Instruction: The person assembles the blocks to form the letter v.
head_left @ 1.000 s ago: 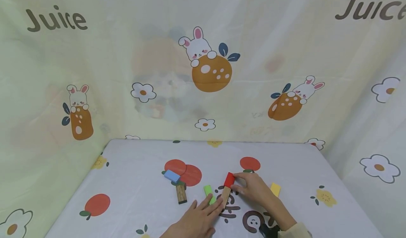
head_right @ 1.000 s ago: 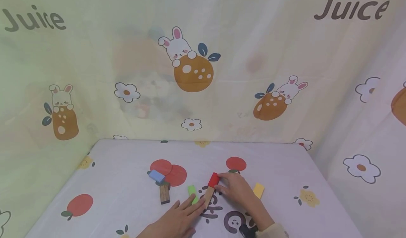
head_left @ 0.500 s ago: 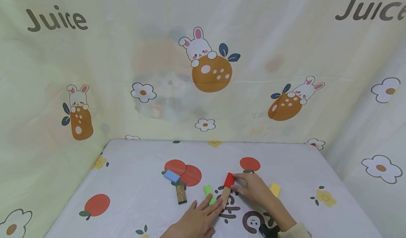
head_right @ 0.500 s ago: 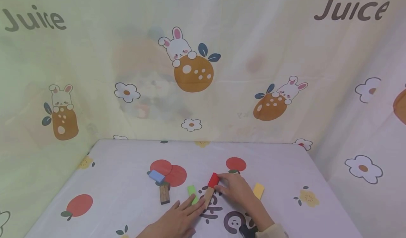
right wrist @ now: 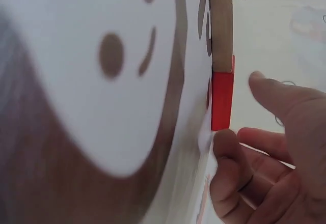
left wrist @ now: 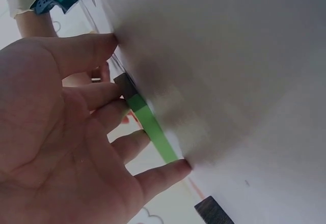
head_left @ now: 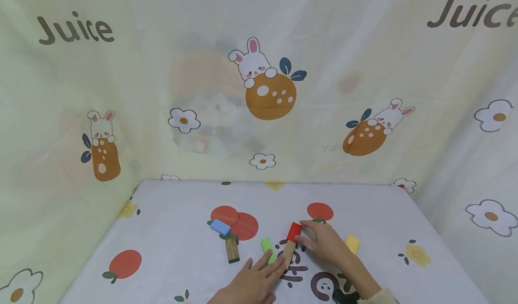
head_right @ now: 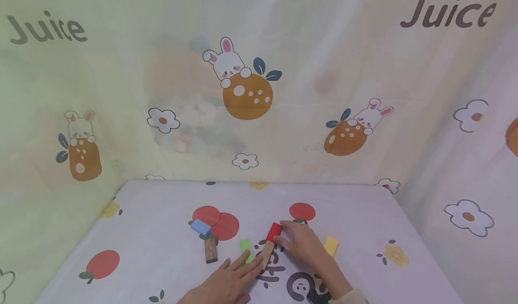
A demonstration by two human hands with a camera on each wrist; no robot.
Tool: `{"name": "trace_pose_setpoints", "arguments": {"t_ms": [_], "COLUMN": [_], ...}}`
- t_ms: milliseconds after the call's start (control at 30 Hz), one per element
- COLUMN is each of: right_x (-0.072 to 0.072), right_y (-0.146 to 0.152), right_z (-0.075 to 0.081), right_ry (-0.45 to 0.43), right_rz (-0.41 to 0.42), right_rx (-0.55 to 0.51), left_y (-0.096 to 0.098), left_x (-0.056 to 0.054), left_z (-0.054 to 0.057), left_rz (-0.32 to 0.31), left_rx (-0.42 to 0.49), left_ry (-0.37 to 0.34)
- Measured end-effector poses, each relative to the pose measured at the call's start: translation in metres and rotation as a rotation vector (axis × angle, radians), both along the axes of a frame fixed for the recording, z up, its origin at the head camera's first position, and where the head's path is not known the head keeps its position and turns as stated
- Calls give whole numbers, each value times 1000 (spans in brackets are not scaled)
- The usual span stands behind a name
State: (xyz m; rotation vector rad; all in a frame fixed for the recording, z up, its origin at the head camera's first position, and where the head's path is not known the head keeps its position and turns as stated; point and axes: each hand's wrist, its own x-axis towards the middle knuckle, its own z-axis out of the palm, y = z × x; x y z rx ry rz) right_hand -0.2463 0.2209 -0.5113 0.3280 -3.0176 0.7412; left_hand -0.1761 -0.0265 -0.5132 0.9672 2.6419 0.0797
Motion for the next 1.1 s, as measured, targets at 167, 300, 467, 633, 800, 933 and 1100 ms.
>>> {"name": "trace_pose_setpoints", "arguments": {"t_ms": [167,300,467,633,800,933,1100], "right_x": [1,-1,5,9,10,9,10], "right_y": [15,33,54,71,85,95,101], "right_z": [5,9,18,21,20,18,16], "right_ry": [15,11,-51,-106,-143,-159,-182], "right_rz": [-43,-62,-55,-42,-44,-39,-43], "right_rx": [-5,13,44,73,89,102,109], "left_y": [2,3,2,2,1,0,-1], "left_x": [0,0,0,1,0,0,0], "left_z": [-1,-2,-3,-4,-5,-4,-4], "left_rz": [3,16,20,7,2,-1,-6], "left_rx": [-4,-12,-20,-10,5,4,3], "left_ry": [-6,-10,-1,7,-6,-1,8]}}
